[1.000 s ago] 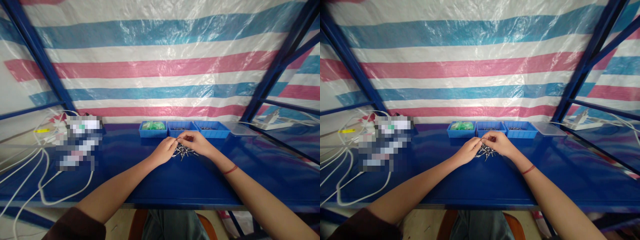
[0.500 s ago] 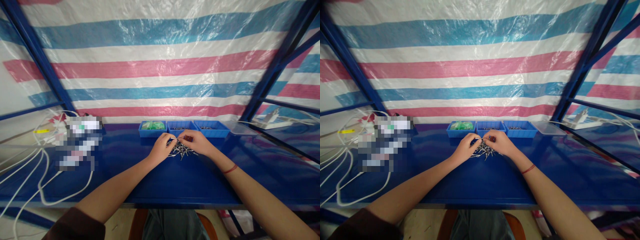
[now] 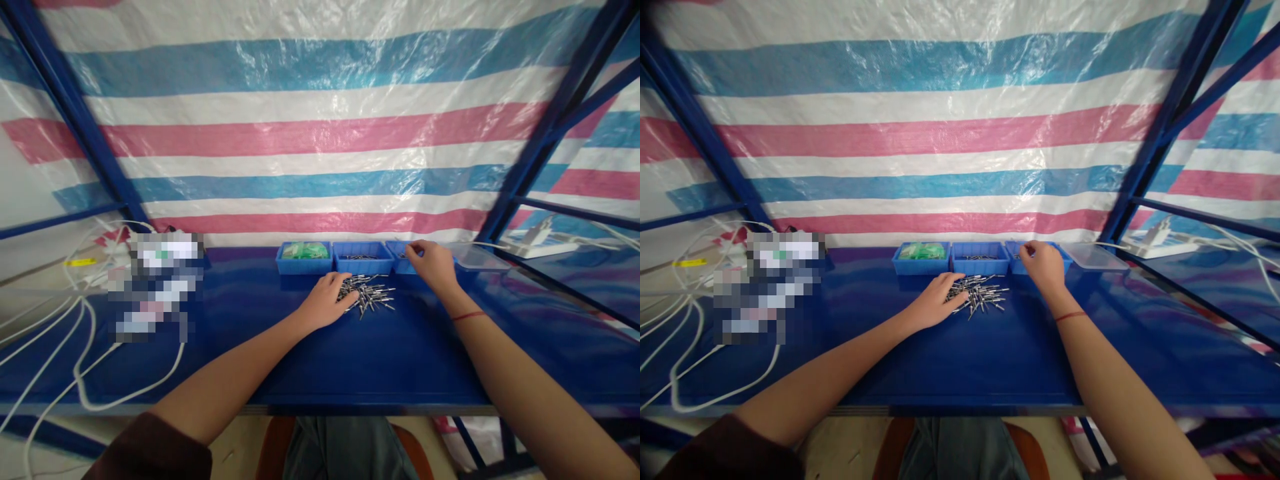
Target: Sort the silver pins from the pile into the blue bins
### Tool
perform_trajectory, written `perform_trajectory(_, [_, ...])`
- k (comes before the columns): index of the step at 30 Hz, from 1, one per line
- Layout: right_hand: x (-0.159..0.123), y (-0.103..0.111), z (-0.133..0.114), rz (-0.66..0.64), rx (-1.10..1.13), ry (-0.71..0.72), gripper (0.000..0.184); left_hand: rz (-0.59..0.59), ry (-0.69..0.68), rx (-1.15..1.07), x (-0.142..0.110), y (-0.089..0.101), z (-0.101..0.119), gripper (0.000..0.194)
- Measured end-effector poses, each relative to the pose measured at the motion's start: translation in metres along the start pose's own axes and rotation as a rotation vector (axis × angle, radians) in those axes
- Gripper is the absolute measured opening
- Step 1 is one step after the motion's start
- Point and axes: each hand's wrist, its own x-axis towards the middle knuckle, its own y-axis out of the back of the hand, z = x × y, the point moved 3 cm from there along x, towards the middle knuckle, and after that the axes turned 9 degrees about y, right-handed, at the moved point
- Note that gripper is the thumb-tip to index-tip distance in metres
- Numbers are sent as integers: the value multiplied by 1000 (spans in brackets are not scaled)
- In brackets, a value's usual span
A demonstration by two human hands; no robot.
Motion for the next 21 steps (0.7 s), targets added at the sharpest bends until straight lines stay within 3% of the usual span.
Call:
perform_trajectory(3, [2, 4, 8, 55, -98, -11, 35, -23, -21, 29, 0, -1, -1, 48])
perform_trajectory(6, [3, 10, -1, 60, -73, 68, 32, -37, -35, 52, -1, -3, -2, 48])
perform_trajectory(8, [2, 9, -15, -82, 47, 182, 28, -43, -43, 60, -1, -4, -2, 47])
perform_trajectory(13, [-17, -10, -47, -638, 304, 445, 26, -42, -57, 69, -3, -2, -1, 45])
perform_trajectory(15, [-23, -17, -51, -710, 308, 448, 29, -43, -58, 80, -3, -2, 0, 45])
perform_trajectory(21, [-27, -21, -57, -719, 335, 457, 17, -61, -75, 113, -2, -5, 0, 45])
